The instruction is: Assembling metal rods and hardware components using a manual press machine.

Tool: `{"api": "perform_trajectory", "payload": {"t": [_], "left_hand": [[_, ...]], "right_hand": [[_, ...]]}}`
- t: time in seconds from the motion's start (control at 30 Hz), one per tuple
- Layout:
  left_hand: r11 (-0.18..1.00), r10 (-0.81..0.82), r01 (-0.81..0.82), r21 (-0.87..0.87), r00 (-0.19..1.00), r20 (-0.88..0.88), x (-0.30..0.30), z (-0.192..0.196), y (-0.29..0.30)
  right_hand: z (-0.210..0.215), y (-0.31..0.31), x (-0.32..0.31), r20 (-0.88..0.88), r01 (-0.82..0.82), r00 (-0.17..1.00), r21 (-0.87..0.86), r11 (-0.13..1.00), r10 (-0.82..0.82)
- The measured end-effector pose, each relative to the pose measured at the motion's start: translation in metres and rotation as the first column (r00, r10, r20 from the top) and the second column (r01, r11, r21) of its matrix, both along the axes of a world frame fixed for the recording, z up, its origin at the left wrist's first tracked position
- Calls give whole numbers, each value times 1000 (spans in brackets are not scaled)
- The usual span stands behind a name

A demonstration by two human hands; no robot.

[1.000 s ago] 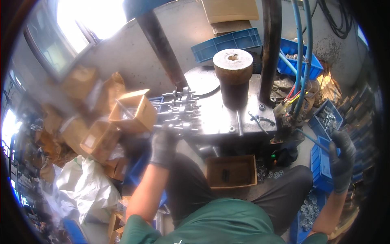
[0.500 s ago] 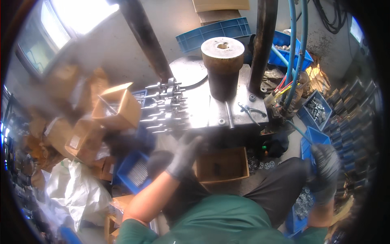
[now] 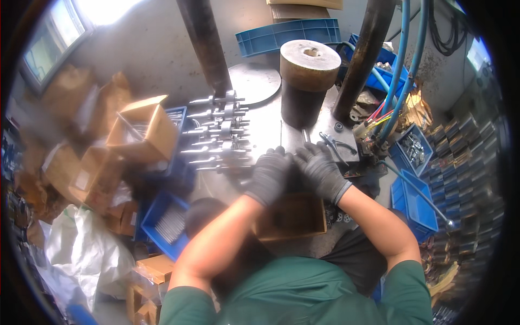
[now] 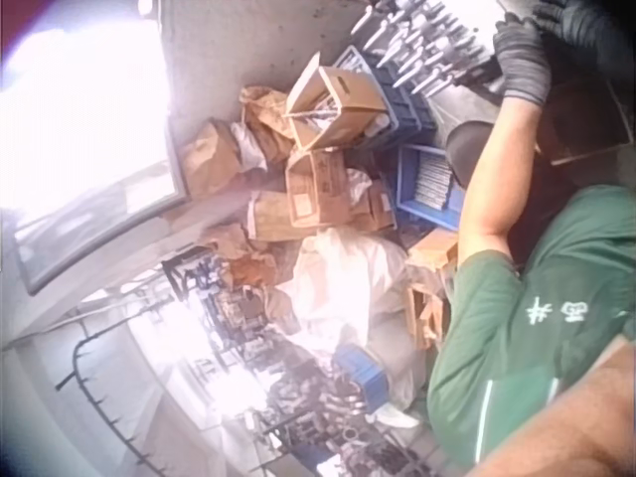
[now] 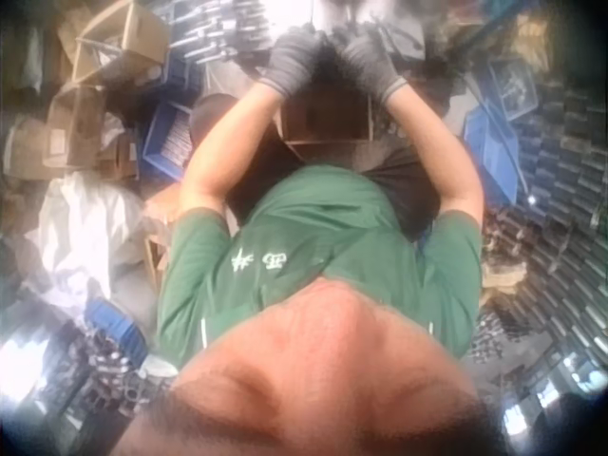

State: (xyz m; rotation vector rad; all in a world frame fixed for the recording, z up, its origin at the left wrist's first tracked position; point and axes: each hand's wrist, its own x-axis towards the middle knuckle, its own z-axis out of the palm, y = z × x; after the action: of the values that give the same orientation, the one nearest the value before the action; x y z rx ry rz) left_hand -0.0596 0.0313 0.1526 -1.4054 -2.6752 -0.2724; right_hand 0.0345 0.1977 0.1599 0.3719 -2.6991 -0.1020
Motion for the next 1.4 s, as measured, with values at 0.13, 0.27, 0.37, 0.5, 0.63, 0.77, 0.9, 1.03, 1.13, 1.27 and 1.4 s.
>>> {"api": "perform_trajectory", "payload": {"t": [0.13,0.27,0.37,0.5,0.63,0.77,0.9,1.03,1.13,1.27,1.4], "left_hand": [[969,19,-9,246,999,-38,-1,5,-9],[755,13,111,646,983,-184,-3,30,-13],[591,-11,138,795,986,-164,0,50,-14],[410,-48,72,909,997,-57,17,71,-18],[199,-337,-305,931,871,357,32,74,-20],[250,-561,-522,816,608,561,46,70,4],[458,-778,-701,547,-18,628,68,68,31],[685,-672,-475,552,-121,731,94,15,53],[730,-644,-433,529,-178,744,95,25,55],[856,-483,-217,470,-7,876,94,30,49],[877,-470,27,480,260,844,101,19,44]], "right_hand": [[-21,7,-10,-48,-7,999,18,1000,8],[-18,9,-15,-82,-61,995,-81,995,55],[-9,7,-16,-95,-95,992,-113,989,84],[-13,12,-2,-299,-209,945,-253,945,129],[5,5,35,71,8,967,-969,-248,-245],[-4,15,50,67,10,998,-318,-948,-12],[-29,26,54,112,-81,988,-237,-968,-110],[-24,21,67,194,42,981,-337,-940,-26],[-20,30,79,216,26,973,-442,-897,-79],[0,36,90,108,-83,979,-553,-829,-170],[4,44,98,-1,-118,990,-570,-813,-143]]}}
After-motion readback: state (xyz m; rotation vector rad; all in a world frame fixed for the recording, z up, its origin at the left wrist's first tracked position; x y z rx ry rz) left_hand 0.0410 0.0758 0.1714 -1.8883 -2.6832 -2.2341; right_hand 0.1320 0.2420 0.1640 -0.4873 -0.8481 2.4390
